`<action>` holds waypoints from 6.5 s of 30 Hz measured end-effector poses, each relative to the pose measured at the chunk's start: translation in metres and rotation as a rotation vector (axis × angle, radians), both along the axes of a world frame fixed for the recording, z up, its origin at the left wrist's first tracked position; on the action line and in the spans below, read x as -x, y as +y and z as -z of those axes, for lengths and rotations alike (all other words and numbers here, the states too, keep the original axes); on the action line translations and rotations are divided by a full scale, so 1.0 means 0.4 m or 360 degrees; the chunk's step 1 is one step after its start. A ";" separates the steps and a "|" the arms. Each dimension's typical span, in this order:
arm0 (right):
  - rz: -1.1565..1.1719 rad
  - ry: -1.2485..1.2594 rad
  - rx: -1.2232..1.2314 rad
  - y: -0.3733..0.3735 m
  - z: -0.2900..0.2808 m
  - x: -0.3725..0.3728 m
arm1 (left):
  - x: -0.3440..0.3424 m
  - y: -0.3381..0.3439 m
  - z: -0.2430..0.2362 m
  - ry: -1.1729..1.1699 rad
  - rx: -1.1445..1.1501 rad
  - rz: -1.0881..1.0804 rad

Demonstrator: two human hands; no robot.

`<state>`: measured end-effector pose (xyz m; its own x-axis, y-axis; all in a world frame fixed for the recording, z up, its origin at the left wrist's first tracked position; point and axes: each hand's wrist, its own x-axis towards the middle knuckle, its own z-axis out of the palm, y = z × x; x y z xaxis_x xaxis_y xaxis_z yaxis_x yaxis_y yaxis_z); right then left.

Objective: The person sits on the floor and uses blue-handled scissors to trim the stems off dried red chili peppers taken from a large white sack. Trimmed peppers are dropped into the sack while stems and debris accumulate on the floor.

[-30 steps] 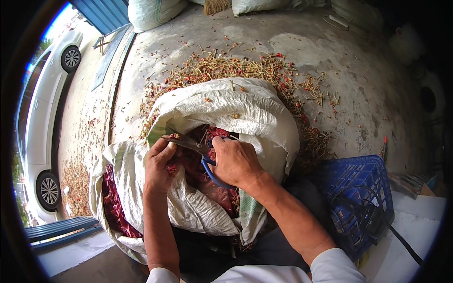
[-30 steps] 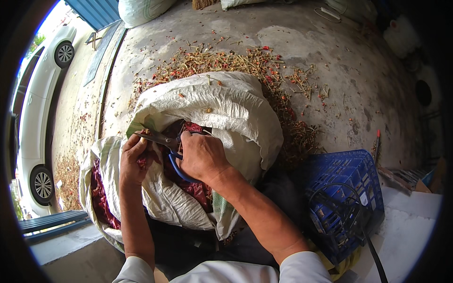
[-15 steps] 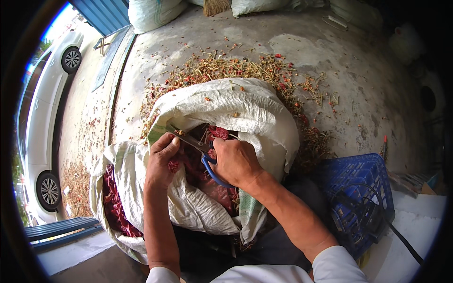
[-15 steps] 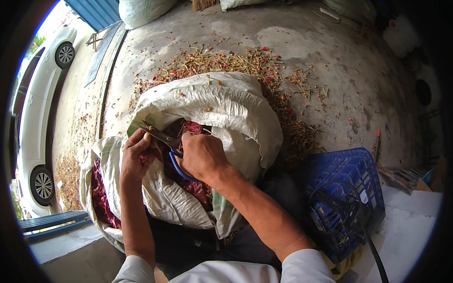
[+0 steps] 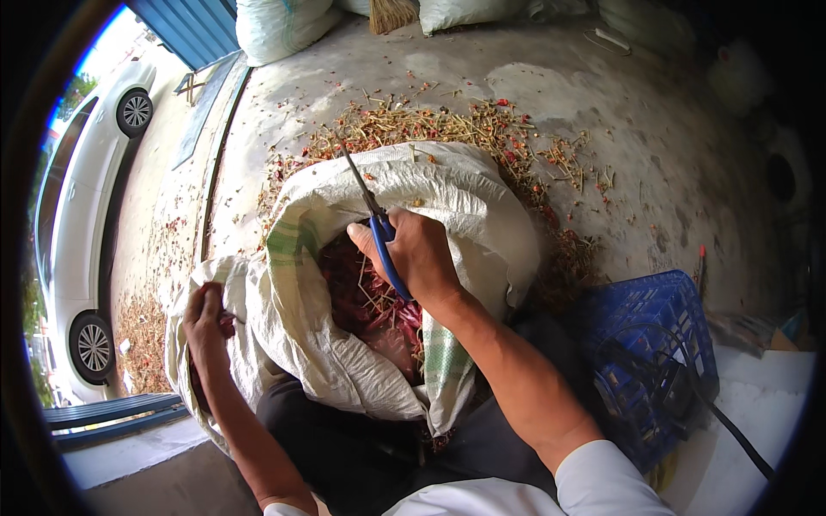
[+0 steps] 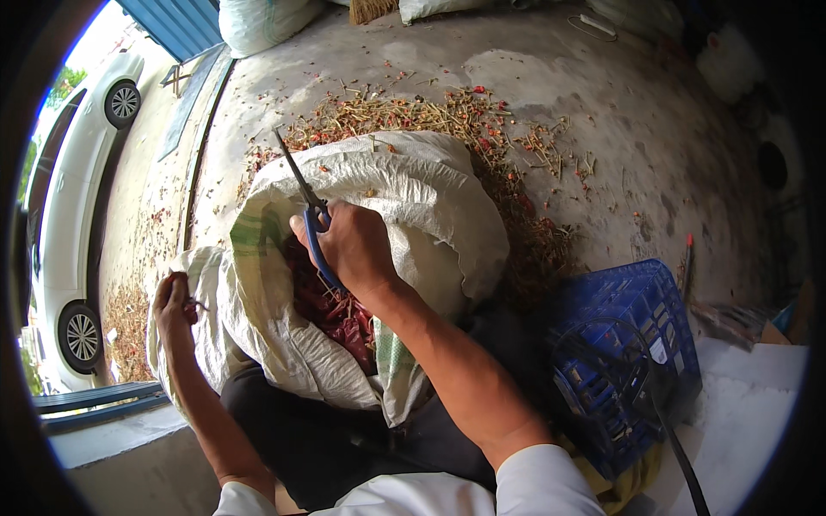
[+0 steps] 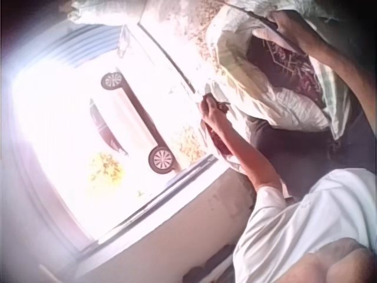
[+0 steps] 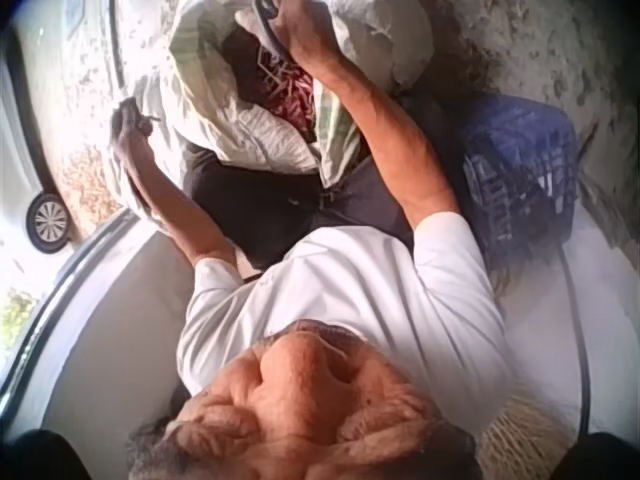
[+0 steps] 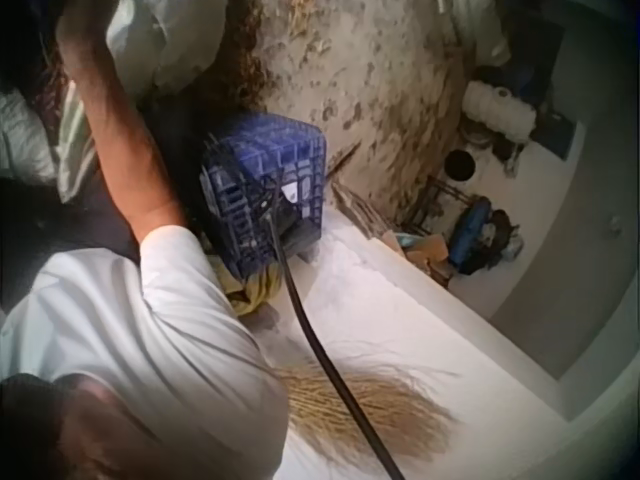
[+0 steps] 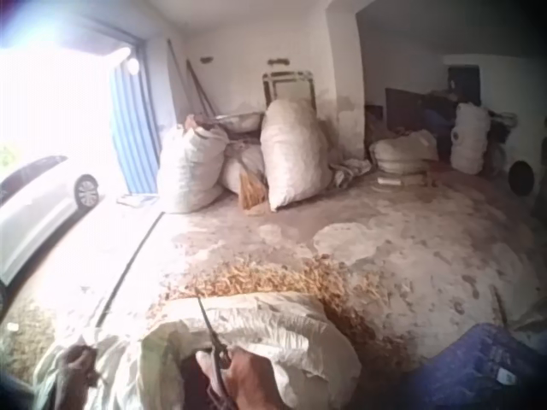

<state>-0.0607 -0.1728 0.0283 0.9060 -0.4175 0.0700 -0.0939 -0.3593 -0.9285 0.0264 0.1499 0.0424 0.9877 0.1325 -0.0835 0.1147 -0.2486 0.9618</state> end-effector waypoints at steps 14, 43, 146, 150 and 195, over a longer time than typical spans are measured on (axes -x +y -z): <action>0.0067 -0.0047 -0.0530 -0.026 0.039 -0.017 | 0.064 -0.296 0.119 -0.0568 -0.1388 0.1230; -0.0279 0.0249 0.0211 0.008 0.045 -0.001 | -0.002 -0.237 0.146 0.0436 -0.0279 0.0926; 0.0087 -0.0042 -0.0624 -0.036 0.064 -0.060 | -0.034 -0.320 0.169 -0.0067 -0.0974 0.0877; -0.0113 0.0289 -0.0462 -0.018 0.043 -0.048 | -0.027 -0.289 0.113 0.0240 -0.0140 0.0652; -0.0753 0.0316 -0.0249 0.055 0.074 -0.004 | -0.026 -0.295 0.109 0.0017 0.0641 0.0655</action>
